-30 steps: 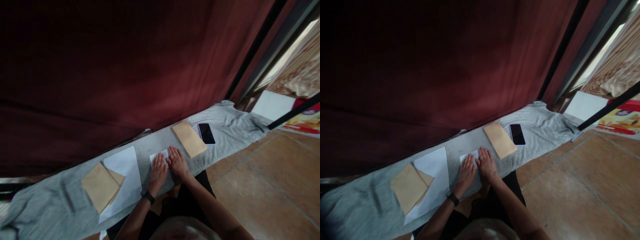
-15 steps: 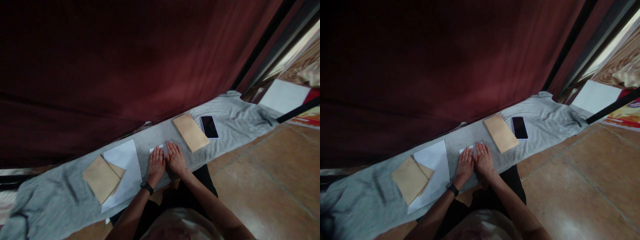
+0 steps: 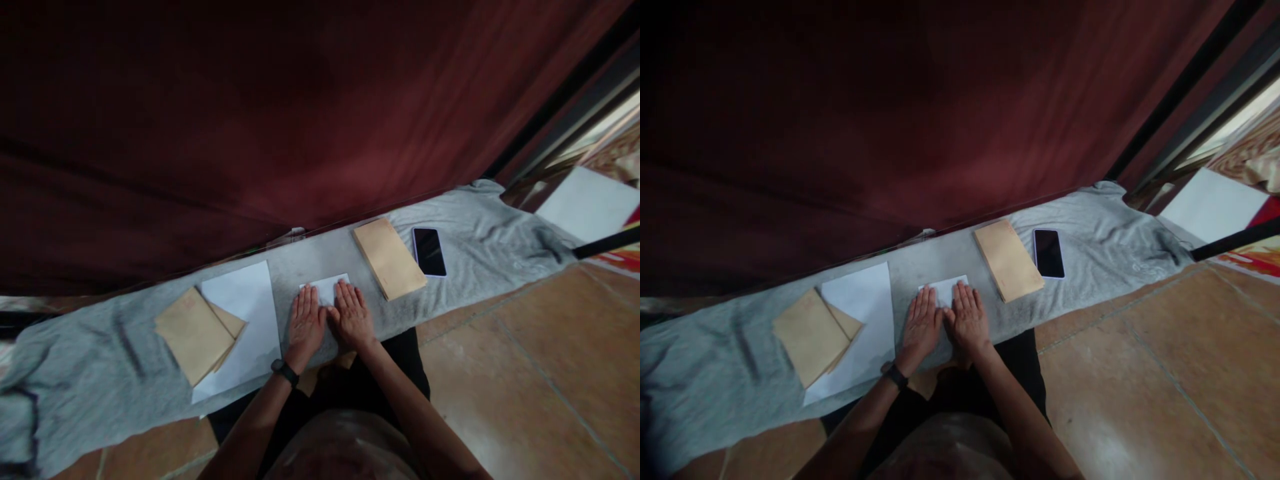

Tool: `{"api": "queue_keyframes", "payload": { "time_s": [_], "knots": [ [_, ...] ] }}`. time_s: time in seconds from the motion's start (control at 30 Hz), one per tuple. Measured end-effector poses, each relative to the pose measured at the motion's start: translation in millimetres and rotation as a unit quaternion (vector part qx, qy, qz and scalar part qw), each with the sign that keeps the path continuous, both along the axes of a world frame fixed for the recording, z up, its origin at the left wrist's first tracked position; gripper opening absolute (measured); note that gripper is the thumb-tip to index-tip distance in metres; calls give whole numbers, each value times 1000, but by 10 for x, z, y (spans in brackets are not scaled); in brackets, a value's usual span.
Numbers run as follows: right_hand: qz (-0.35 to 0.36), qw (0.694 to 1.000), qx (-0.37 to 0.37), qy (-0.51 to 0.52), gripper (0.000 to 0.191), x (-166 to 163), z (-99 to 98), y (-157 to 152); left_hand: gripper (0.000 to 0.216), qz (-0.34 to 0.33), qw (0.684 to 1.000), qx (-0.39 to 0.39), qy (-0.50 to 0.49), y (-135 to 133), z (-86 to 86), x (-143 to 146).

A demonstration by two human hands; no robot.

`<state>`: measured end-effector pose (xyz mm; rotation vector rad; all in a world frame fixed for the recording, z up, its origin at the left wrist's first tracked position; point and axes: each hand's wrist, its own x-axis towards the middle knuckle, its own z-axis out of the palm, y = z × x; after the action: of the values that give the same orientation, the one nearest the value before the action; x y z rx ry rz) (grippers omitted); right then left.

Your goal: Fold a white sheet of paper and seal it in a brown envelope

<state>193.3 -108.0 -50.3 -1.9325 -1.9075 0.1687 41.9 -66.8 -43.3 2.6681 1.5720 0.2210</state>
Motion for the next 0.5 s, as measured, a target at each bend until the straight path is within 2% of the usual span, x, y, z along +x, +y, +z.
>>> {"api": "queue_keyframes", "payload": {
  "time_s": [0.2,0.5],
  "knots": [
    [-22,1000,-2,-16,64,100,-23,-50,62,45,999,4,-19,-97,10,-154],
    [-35,998,18,-57,66,170,-50,-110,64,93,994,29,-49,-189,63,-159]
  ]
}}
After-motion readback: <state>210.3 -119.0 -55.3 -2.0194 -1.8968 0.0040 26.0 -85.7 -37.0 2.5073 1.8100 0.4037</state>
